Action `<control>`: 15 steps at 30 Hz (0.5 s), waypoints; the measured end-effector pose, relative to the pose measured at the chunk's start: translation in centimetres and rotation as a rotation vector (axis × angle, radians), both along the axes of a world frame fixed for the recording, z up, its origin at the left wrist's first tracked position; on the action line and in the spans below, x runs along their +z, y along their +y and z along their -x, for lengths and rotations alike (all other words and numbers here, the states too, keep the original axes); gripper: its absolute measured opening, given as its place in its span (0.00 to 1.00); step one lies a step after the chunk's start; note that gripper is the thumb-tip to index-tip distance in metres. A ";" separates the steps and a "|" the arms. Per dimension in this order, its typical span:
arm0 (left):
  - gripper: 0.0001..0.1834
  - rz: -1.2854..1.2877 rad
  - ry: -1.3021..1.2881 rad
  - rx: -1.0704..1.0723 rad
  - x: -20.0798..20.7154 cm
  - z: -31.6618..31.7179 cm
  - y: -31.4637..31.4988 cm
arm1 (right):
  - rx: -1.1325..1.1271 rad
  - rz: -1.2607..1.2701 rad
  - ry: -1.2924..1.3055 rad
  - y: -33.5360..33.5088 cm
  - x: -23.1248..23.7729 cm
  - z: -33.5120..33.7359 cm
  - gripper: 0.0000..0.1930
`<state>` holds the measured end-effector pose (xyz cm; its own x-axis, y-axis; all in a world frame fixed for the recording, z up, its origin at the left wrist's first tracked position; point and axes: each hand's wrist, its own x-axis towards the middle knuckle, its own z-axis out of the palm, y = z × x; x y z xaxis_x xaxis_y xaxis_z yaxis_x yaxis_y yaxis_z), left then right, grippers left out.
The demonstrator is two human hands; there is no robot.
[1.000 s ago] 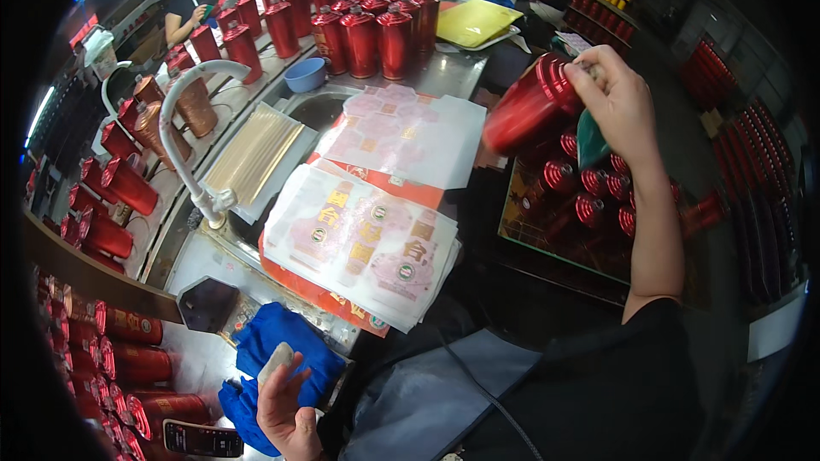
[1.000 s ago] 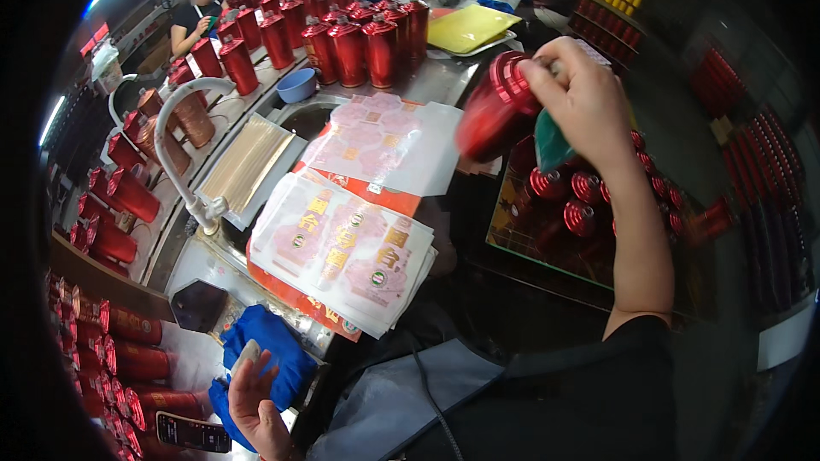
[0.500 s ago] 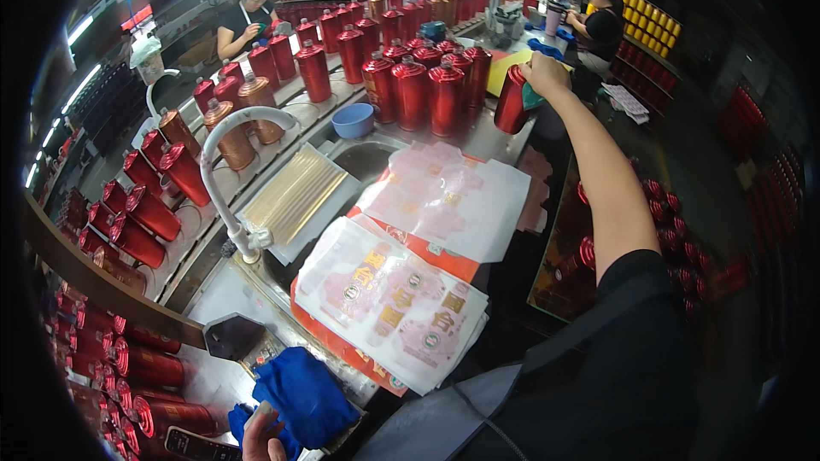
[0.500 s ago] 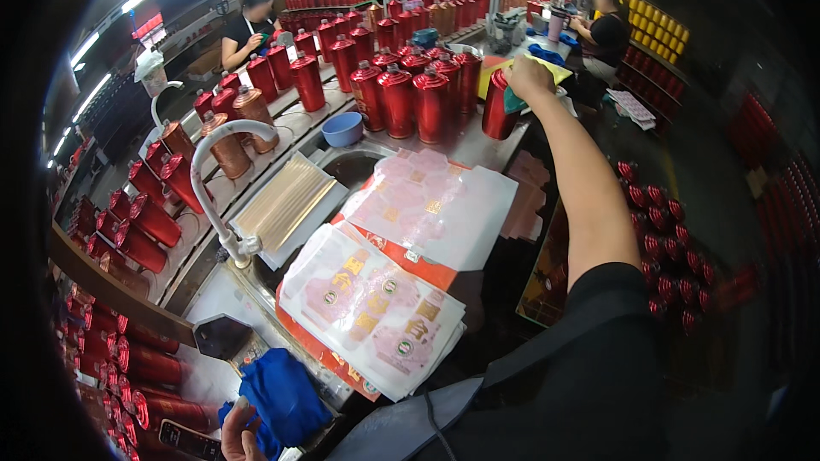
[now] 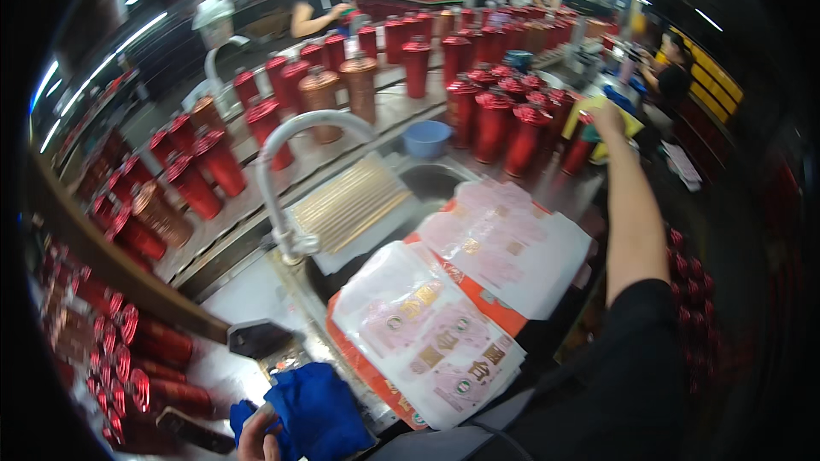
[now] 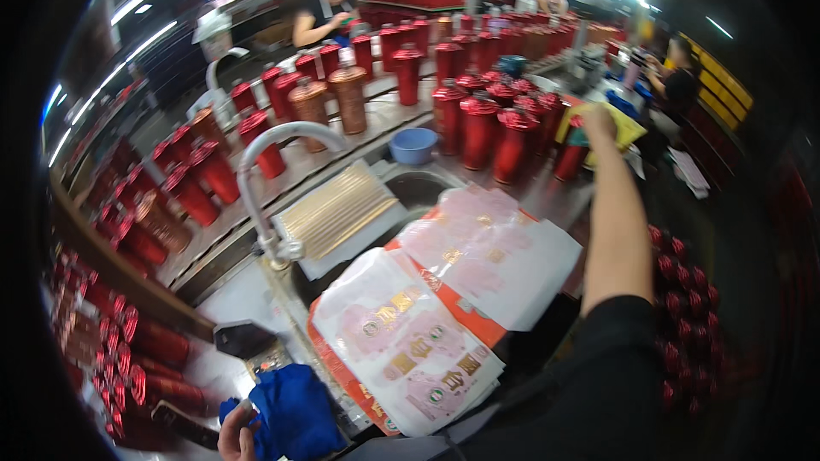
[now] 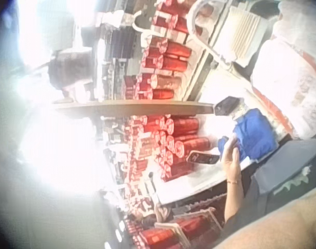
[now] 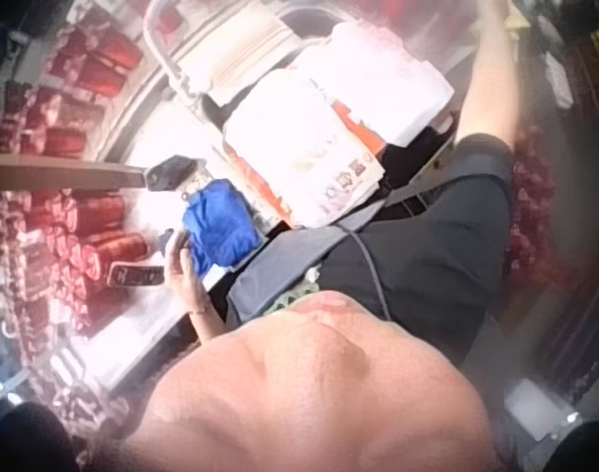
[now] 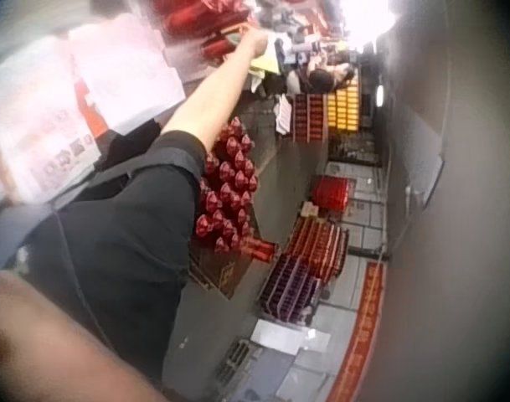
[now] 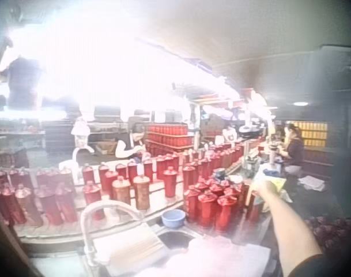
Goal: The person wipes the exterior of red cylindrical containers using a green cloth and a blue cloth. They rotate the containers to clean different sides and then place them back on the table among many similar items.
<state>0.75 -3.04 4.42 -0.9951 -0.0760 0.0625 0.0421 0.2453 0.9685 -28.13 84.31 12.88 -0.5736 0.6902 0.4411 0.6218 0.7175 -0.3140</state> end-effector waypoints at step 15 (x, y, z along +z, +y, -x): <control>0.19 -0.260 0.026 0.033 2.3 0.9 2.4 | 1.152 -0.237 0.366 -41.9 15.6 12.0 0.19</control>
